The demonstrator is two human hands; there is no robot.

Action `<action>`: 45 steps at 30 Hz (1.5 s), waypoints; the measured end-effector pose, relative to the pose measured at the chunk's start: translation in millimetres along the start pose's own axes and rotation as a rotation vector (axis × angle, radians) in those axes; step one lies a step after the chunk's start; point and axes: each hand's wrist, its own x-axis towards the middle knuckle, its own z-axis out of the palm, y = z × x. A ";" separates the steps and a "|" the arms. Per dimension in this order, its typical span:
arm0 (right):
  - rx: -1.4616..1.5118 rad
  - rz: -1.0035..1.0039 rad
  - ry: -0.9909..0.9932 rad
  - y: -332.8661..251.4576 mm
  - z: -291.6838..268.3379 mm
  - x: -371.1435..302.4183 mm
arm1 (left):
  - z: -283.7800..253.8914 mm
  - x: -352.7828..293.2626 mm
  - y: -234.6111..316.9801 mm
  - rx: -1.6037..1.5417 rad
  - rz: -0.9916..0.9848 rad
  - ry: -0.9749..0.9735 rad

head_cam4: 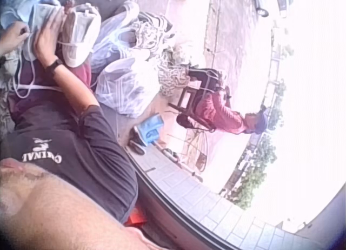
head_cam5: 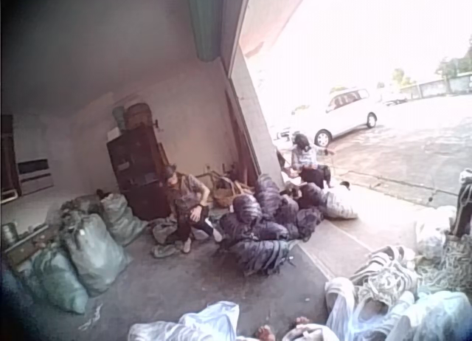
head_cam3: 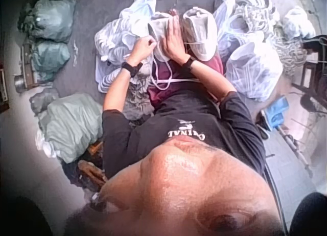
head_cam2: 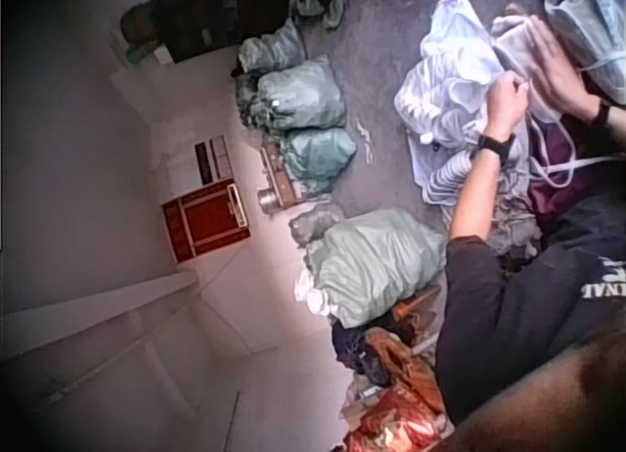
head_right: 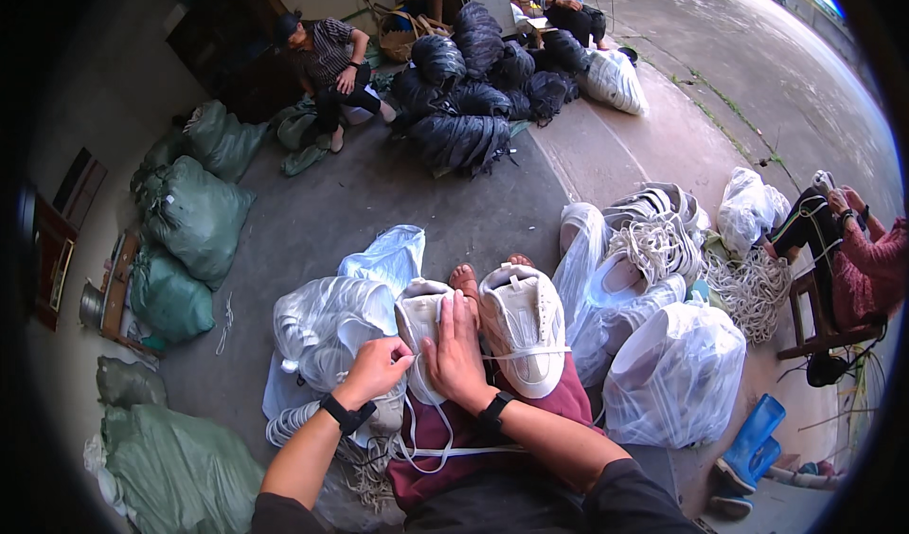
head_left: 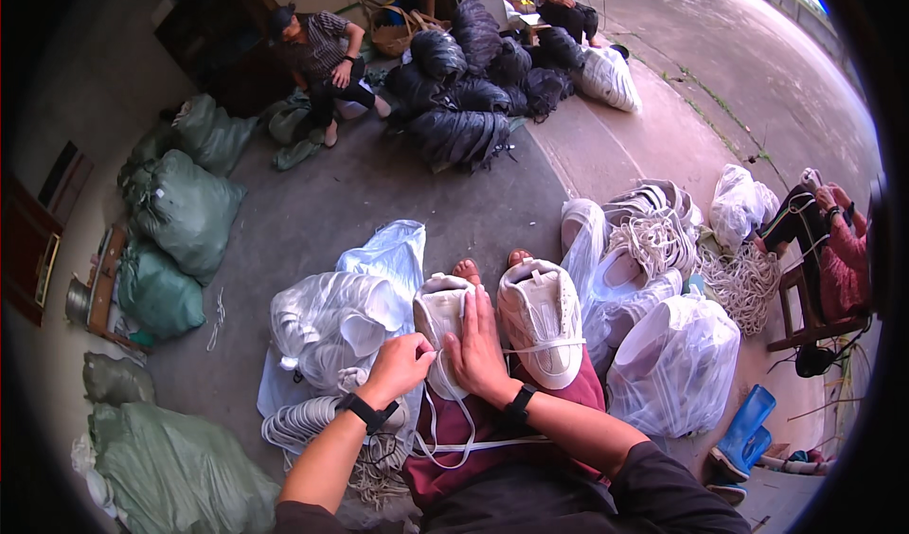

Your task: The recorder is threading laces through the eyelets of a pair of white shoes.

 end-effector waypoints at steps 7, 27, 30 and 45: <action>0.005 0.001 -0.001 0.4 2.2 -0.9 | -3.4 1.2 -14.1 -0.042 0.041 -0.030; -0.004 0.003 -0.010 -0.2 5.4 0.8 | -11.0 5.3 -15.8 -0.082 0.022 -0.126; 0.001 -0.004 -0.003 -0.7 6.6 1.1 | -11.5 4.2 -16.7 -0.133 0.024 -0.108; -0.008 0.005 -0.012 -4.4 9.1 -1.1 | -7.6 1.8 -24.8 -0.158 -0.007 -0.081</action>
